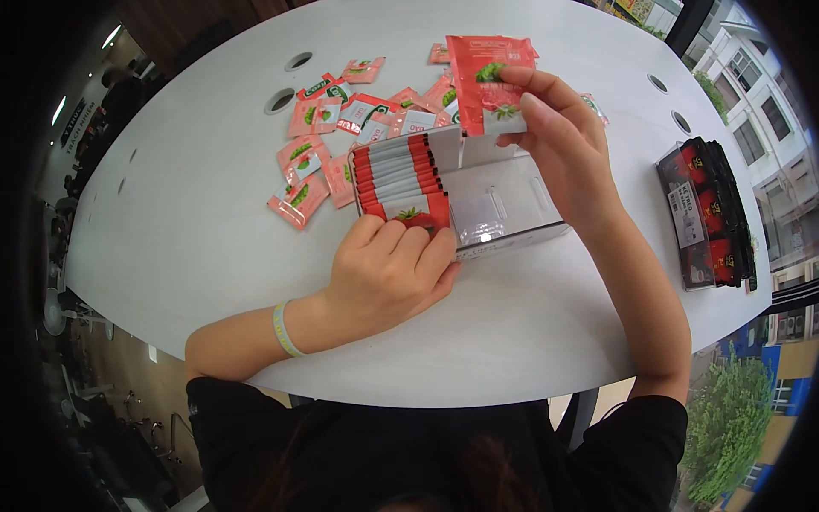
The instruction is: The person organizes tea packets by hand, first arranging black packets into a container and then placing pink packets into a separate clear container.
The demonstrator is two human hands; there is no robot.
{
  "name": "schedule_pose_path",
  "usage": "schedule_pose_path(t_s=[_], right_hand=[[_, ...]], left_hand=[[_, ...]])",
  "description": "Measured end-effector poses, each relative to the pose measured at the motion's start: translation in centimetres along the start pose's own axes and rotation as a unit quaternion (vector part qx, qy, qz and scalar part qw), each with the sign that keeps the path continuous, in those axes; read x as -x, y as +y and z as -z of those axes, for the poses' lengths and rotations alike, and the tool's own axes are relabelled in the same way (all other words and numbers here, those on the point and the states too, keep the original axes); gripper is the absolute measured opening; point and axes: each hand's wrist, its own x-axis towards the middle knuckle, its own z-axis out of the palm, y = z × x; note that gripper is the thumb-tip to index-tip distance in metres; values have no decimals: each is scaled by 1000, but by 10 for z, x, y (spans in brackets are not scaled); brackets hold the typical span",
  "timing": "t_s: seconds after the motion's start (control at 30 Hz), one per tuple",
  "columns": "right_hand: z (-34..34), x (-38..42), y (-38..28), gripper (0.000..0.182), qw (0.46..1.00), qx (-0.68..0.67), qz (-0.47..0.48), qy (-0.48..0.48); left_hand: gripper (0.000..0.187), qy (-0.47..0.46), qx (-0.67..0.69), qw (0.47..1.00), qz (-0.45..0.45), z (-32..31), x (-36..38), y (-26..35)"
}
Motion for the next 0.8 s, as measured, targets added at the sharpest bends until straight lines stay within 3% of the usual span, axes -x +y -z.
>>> schedule_pose_path(t_s=[0.1,0.13,0.2,0.3,0.43,0.6,0.67,0.7,0.77,0.8], right_hand=[[0,1,4,35,988,147,-24,42],[-1,2,3,39,988,141,-38,43],[-4,4,4,48,977,211,33,9],[-15,7,-7,72,976,214,-14,-26],[2,3,-31,55,903,391,1,-178],[-15,-6,-63,52,866,448,58,-216],[-21,-11,-66,52,827,481,121,-266],[-26,-12,-68,52,827,479,121,-267],[-38,-13,-68,53,786,525,7,-328],[-42,-12,-63,55,772,544,-6,-328]], left_hand=[[28,-12,-21,1000,-11,1,0,-1],[29,-10,-30,999,-8,1,1,0],[30,0,-42,999,-9,2,1,2],[34,4,-57,998,-6,4,0,4],[34,0,-112,994,8,4,4,9],[32,37,-130,991,-10,3,4,8],[32,34,-135,990,-18,4,5,8],[32,32,-135,990,-16,4,5,8],[33,42,-142,989,-4,4,5,10],[33,40,-141,989,-4,3,6,11]])
